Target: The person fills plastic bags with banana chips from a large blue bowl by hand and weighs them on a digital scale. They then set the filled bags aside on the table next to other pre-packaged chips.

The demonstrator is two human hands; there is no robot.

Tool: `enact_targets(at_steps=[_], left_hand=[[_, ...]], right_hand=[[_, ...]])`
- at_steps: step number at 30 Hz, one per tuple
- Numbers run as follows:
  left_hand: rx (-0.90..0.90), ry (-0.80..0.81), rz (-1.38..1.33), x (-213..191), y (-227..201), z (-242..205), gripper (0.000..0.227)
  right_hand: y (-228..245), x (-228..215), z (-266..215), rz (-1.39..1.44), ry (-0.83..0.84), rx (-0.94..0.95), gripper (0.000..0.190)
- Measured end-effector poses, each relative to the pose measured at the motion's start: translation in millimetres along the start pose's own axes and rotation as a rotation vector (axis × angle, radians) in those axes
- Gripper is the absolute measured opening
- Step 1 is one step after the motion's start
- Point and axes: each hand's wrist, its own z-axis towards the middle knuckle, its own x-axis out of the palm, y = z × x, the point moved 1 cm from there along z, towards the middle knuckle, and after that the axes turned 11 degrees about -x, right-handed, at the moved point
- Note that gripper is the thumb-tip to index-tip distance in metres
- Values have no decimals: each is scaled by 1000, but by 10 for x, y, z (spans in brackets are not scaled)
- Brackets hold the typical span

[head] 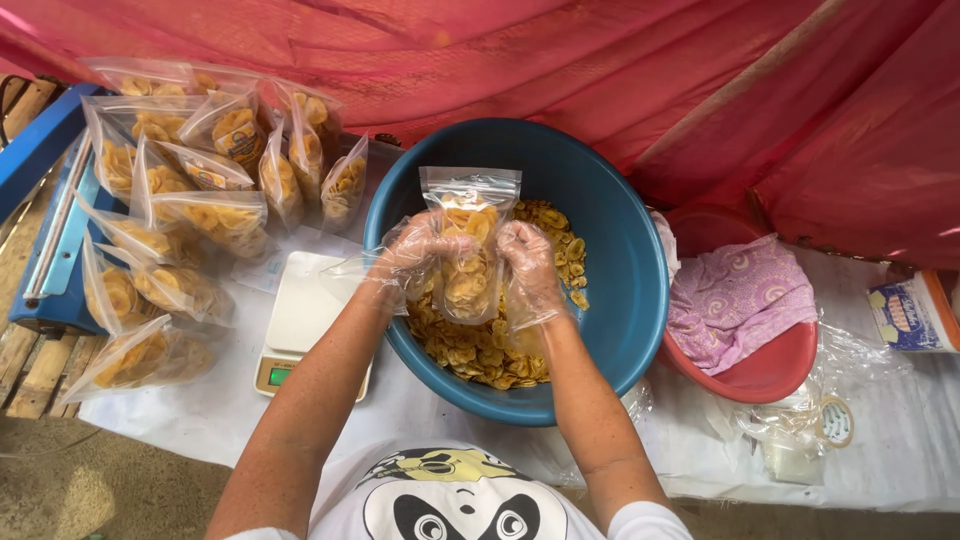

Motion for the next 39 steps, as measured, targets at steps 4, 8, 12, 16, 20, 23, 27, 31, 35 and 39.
enact_targets(at_steps=[4,8,12,16,20,23,27,31,35,39], left_hand=[[89,-25,51,163,-82,-130,59],[232,-201,102,172,-42,-165,55],[531,-278,290,207,-285,-487,56],[781,-247,447,19,-516,-1192,59],[856,-858,884,-14,-602,-1887,59],[750,-940,641,-277,-168,-2022,55],[654,-965,610,-219,-78,-2516,52],[724,-897,683,-237,-145,-3227,57],[1016,-1325,185,-729,-73,-3858,34],[1316,-1311,-132,-1082,-136,-4018,42]], right_hand=[[-119,-175,65,-81,90,-80,6],[198,-25,80,-213,21,9,7],[350,-38,48,-315,-42,198,8],[298,-138,119,-260,114,123,7],[312,-137,101,-344,100,162,9],[299,-155,63,-371,127,193,9],[288,-115,16,-354,145,195,14],[295,-87,78,-312,121,189,12],[154,-264,90,-365,179,196,11],[272,-86,60,-400,140,248,9]])
